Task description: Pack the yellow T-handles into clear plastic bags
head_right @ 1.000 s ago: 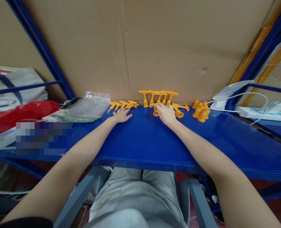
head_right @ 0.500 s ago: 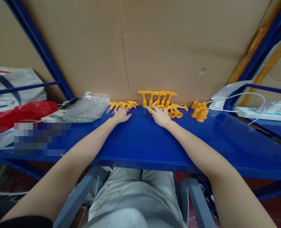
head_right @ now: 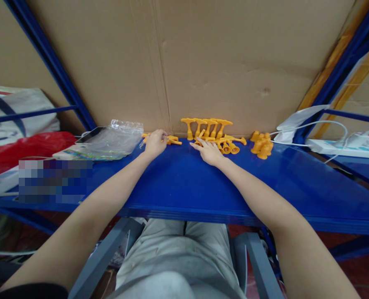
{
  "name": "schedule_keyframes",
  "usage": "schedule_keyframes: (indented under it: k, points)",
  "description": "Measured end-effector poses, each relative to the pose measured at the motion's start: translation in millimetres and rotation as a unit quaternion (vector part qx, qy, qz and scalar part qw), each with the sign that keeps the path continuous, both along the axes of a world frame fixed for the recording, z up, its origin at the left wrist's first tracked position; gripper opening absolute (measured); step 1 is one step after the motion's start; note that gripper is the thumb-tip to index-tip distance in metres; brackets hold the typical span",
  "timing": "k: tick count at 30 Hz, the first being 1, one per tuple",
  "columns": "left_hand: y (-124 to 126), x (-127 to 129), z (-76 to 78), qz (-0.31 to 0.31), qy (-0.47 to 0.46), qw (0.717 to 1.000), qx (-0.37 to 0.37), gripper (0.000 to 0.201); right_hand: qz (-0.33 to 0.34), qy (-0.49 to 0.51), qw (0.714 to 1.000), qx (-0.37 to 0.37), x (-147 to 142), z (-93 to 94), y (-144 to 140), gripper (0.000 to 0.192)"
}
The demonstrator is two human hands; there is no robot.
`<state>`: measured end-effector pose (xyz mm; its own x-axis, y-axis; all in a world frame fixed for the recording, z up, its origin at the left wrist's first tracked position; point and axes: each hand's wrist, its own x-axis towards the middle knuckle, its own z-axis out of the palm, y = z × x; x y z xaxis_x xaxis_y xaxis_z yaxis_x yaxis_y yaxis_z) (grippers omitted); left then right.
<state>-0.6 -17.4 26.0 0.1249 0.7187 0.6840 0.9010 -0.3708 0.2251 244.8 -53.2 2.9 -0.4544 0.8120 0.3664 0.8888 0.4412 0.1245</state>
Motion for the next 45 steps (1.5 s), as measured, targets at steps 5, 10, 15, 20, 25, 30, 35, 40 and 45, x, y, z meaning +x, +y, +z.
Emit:
schedule_keyframes:
  k: [5,10,15,20,25,30,35,40,45]
  points:
    - [-6.5,4.1,6.2,-0.023,-0.041,0.998,0.032,0.016,0.016,-0.015,1.000,-0.019,0.2,0.6,1.3,0.056]
    - [-12.2,7.7,9.9,-0.047,-0.059,0.996,0.053,0.015,0.004,-0.022,0.999,-0.042,-2.1,2.8,-1.4,0.055]
    - [-13.2,8.3,10.7,-0.070,-0.084,0.992,0.058,0.014,-0.002,-0.015,0.999,-0.042,-2.4,2.7,-1.7,0.054]
    - [-4.9,11.1,6.1,-0.095,-0.186,0.977,0.045,0.011,0.004,-0.008,0.999,-0.037,-1.7,1.2,-1.2,0.056]
    - [10.1,11.4,-3.2,-0.105,-0.244,0.963,-0.053,0.028,0.000,-0.004,0.999,-0.040,-2.3,2.1,-3.9,0.055]
    - [17.5,10.1,-12.5,-0.126,-0.196,0.961,-0.151,0.026,-0.006,-0.003,0.999,-0.046,-3.4,3.8,-5.8,0.055]
    - [16.2,10.8,-14.4,-0.147,-0.130,0.965,-0.172,0.032,-0.002,0.001,0.999,-0.044,-3.4,2.9,-5.2,0.056]
    - [12.8,11.3,-14.6,-0.113,-0.045,0.983,-0.139,0.032,-0.012,0.000,0.999,-0.043,-4.1,2.3,-5.1,0.057]
    - [13.7,8.7,-20.5,-0.140,0.019,0.982,-0.125,0.016,-0.029,0.004,0.999,-0.029,-5.1,2.4,-7.1,0.058]
